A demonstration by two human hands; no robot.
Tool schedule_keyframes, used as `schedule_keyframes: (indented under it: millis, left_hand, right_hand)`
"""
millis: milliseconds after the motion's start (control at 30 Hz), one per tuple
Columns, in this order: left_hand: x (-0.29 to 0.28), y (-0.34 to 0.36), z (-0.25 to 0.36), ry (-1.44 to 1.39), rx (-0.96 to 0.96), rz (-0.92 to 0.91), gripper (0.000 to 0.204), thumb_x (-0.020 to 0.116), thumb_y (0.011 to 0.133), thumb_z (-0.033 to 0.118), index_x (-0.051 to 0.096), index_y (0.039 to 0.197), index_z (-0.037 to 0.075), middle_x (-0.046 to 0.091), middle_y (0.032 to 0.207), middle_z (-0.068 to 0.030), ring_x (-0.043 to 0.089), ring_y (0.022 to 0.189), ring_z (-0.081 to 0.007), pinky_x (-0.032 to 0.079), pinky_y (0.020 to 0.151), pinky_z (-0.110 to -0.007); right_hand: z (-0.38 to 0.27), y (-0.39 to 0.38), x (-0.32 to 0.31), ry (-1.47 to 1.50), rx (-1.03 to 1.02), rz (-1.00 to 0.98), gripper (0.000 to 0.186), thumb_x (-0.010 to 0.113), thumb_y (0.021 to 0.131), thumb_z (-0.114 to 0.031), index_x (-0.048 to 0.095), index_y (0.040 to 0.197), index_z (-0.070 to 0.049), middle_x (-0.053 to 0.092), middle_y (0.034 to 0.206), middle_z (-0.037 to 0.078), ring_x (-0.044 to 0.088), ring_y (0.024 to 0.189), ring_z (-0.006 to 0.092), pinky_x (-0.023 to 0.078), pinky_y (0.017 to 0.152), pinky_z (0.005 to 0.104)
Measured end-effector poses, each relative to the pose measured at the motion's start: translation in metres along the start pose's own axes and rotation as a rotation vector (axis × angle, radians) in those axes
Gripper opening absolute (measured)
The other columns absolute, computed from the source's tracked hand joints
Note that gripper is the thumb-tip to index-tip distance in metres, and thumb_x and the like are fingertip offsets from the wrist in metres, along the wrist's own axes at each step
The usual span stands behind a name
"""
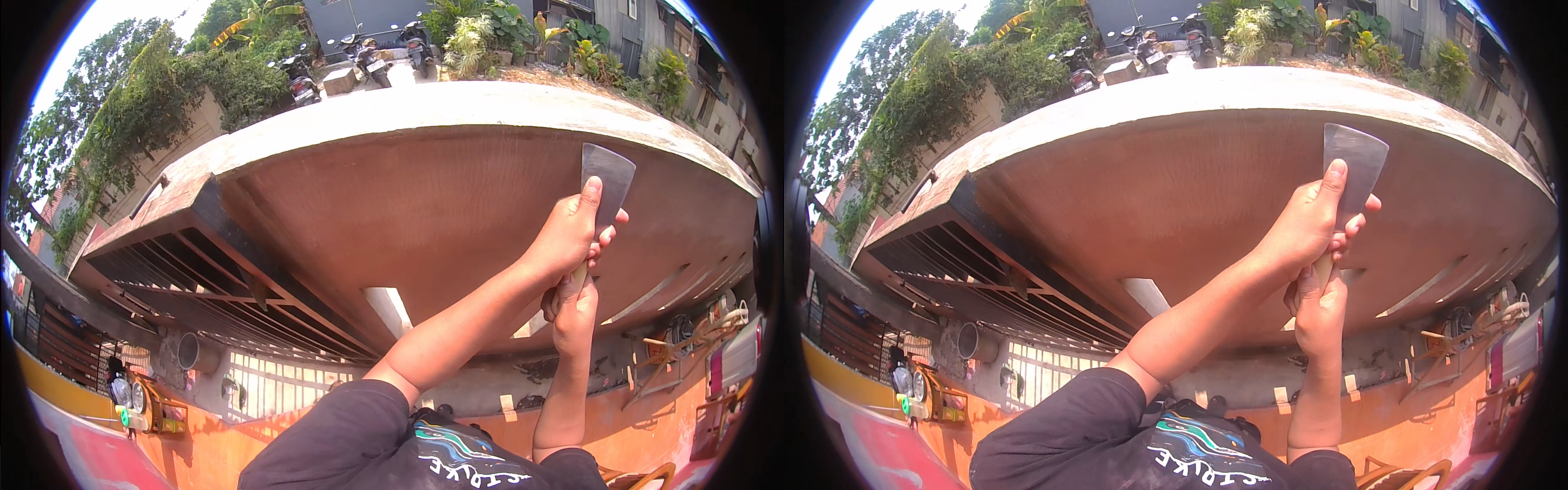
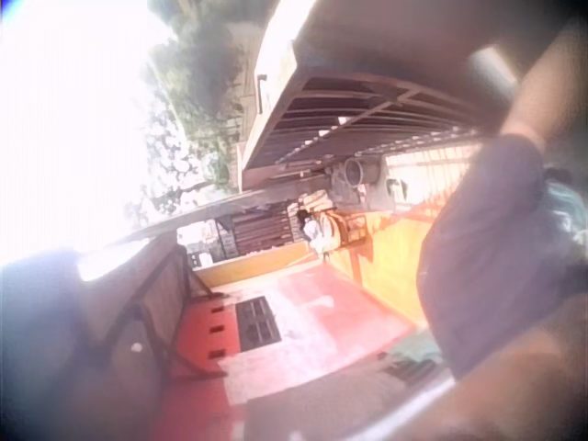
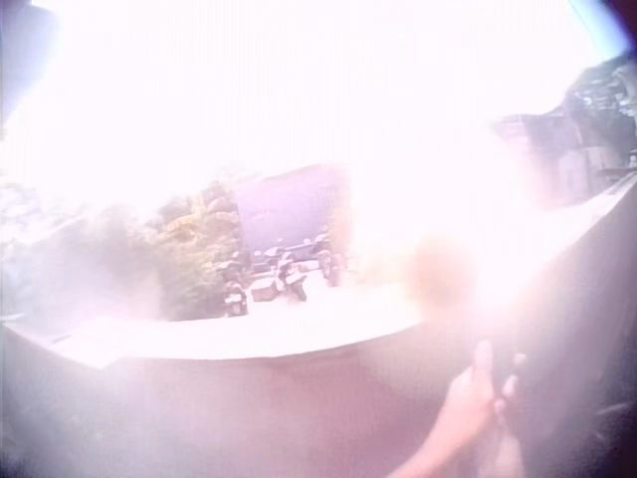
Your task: The person uses a metal trowel to smooth a reddish-brown wall surface on an outdoor balcony. They repeatedly scrape and level the wall with both hands, moving along the surface to even out imperfections.
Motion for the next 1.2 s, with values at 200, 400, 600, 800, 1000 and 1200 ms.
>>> schedule_keyframes:
  millis: [200, 400, 600, 800, 1000, 1200]
  left_hand:
    - [-0.077, -0.108, -0.023, -0.010, -0.415, 0.348, 0.074, 0.037, 0.100, 0.068, 0.062, 0.107, -0.001, 0.047, 0.068, 0.0026, 0.035, 0.051, -0.0042, 0.038, 0.050, -0.023]
    - [-0.126, -0.136, 0.048, -0.020, 0.038, 0.286, 0.068, 0.038, 0.104, 0.061, 0.062, 0.109, -0.003, 0.047, 0.070, 0.0015, 0.034, 0.052, -0.0031, 0.038, 0.051, -0.021]
    - [-0.158, -0.182, 0.043, -0.084, -0.376, 0.432, 0.070, 0.036, 0.103, 0.063, 0.059, 0.111, -0.003, 0.045, 0.068, 0.0020, 0.034, 0.051, -0.0043, 0.036, 0.049, -0.023]
    - [-0.147, -0.173, 0.096, -0.037, 0.001, 0.143, 0.066, 0.036, 0.106, 0.058, 0.060, 0.116, -0.002, 0.045, 0.070, 0.0026, 0.034, 0.052, -0.0035, 0.039, 0.051, -0.023]
    - [-0.132, -0.171, 0.081, -0.170, -0.188, 0.048, 0.064, 0.036, 0.105, 0.057, 0.058, 0.120, -0.001, 0.043, 0.072, 0.0022, 0.033, 0.053, -0.0044, 0.038, 0.051, -0.024]
    - [-0.130, -0.164, 0.065, -0.248, -0.318, 0.025, 0.062, 0.035, 0.106, 0.055, 0.057, 0.122, -0.001, 0.043, 0.074, 0.0021, 0.033, 0.055, -0.0040, 0.038, 0.052, -0.024]
  right_hand:
    - [0.053, -0.057, 0.089, 0.043, 0.233, -0.121, 0.022, 0.049, 0.107, -0.029, 0.047, 0.105, -0.007, 0.045, 0.065, -0.004, 0.041, 0.047, 0.0036, 0.030, 0.043, 0.0212]
    - [0.063, -0.052, 0.156, 0.104, 0.158, -0.281, 0.016, 0.048, 0.108, -0.022, 0.046, 0.106, -0.006, 0.049, 0.075, -0.004, 0.040, 0.055, 0.0027, 0.033, 0.050, 0.0207]
    - [0.073, -0.076, 0.211, 0.062, 0.383, -0.199, 0.019, 0.049, 0.107, -0.023, 0.046, 0.105, -0.005, 0.048, 0.072, -0.005, 0.041, 0.054, 0.0029, 0.032, 0.048, 0.0210]
    - [0.045, -0.070, 0.225, 0.132, 0.213, -0.139, 0.019, 0.050, 0.107, -0.020, 0.048, 0.104, -0.002, 0.048, 0.070, -0.004, 0.043, 0.058, 0.0027, 0.034, 0.051, 0.0217]
    - [0.025, -0.077, 0.225, -0.008, 0.224, -0.033, 0.021, 0.050, 0.107, -0.023, 0.048, 0.102, -0.003, 0.050, 0.072, -0.003, 0.045, 0.057, 0.0047, 0.037, 0.051, 0.0234]
    - [0.038, -0.080, 0.212, -0.093, 0.435, 0.081, 0.025, 0.051, 0.106, -0.026, 0.047, 0.096, -0.004, 0.049, 0.066, -0.002, 0.046, 0.055, 0.0056, 0.037, 0.050, 0.0239]
Point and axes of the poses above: each hand's wrist, its own y-axis towards the middle knuckle, its own x-axis out of the palm, z = x × y, the point moved 10 cm from there along y, towards the middle knuckle
